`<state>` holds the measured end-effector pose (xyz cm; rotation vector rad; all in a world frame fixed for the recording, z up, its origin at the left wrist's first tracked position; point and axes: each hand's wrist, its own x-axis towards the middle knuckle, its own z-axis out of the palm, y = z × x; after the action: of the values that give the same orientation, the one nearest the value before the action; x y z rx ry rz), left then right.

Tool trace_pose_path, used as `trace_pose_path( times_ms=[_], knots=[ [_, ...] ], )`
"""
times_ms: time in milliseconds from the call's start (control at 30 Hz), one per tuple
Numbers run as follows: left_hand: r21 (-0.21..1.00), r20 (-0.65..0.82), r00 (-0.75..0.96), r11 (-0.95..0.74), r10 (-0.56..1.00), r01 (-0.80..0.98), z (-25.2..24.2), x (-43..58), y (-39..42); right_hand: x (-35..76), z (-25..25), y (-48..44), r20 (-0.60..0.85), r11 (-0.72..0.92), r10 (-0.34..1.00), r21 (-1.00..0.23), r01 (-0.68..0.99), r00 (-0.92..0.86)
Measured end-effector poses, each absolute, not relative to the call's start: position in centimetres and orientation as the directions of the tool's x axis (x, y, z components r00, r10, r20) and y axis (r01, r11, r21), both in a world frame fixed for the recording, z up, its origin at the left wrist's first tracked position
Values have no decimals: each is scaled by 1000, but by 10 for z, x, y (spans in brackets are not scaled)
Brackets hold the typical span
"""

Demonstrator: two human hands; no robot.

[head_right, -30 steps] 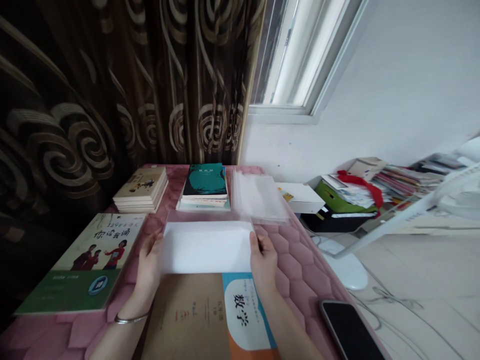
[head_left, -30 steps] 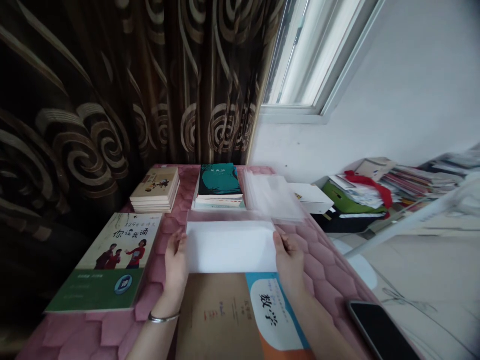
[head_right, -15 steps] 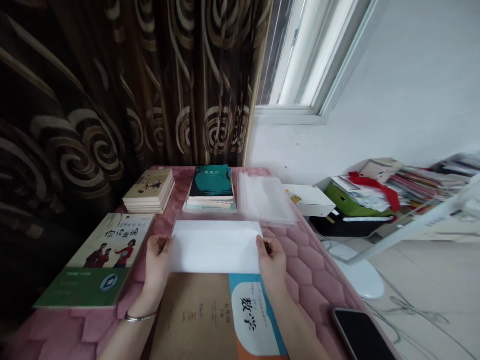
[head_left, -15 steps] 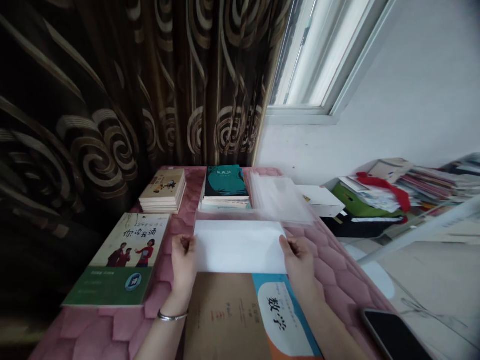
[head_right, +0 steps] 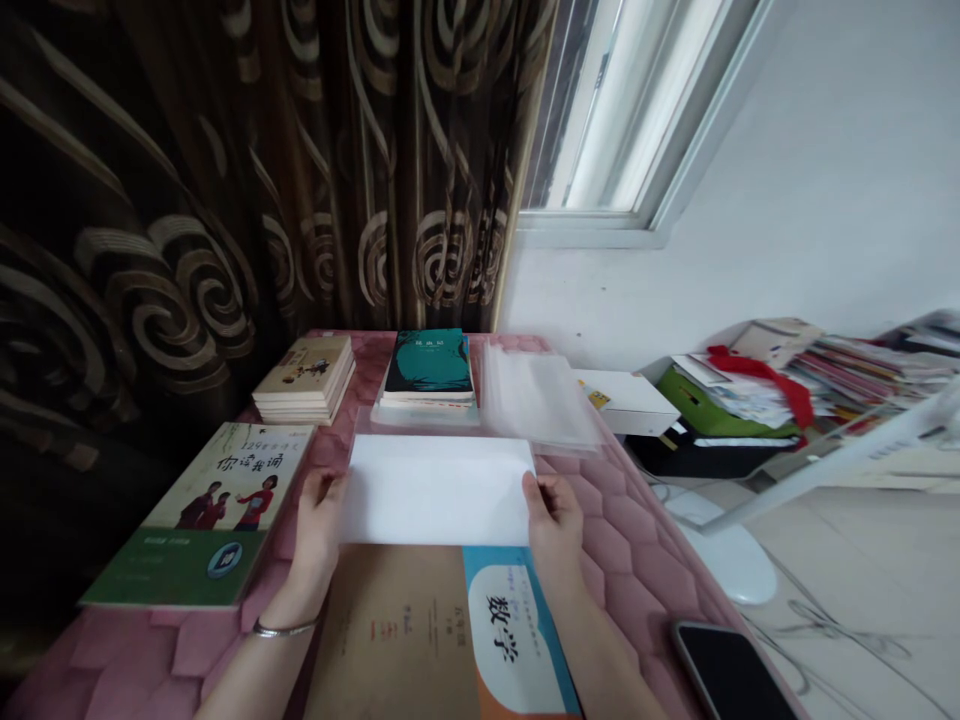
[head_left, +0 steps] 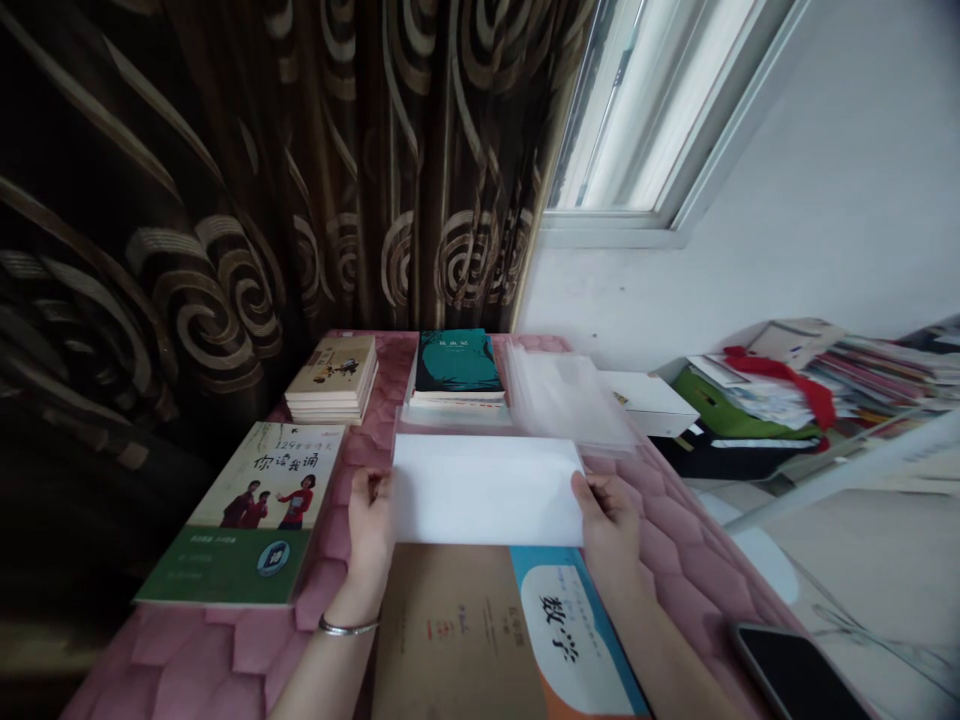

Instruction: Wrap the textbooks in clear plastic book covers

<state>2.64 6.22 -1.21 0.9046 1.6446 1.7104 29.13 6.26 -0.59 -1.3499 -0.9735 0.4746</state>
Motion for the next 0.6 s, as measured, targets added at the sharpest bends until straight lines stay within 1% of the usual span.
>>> trace_pose_path(
  times_ms=[200,367,467,600],
  knots=[
    [996,-58,-545,14,836,-85,-11,24,61,291,-9,61,311,224,777,-949,221,547],
    [995,-55,-512,5,858,-97,-11,25,62,292,-10,60,302,222,774,-952,209,557],
    [999,25,-536,-37,844,-12,-14,24,64,292,-9,60,295,222,776,-955,196,558],
    [973,163,-569,-34,806,230,-14,24,64,292,-9,61,267,197,787,-963,184,556]
  ],
)
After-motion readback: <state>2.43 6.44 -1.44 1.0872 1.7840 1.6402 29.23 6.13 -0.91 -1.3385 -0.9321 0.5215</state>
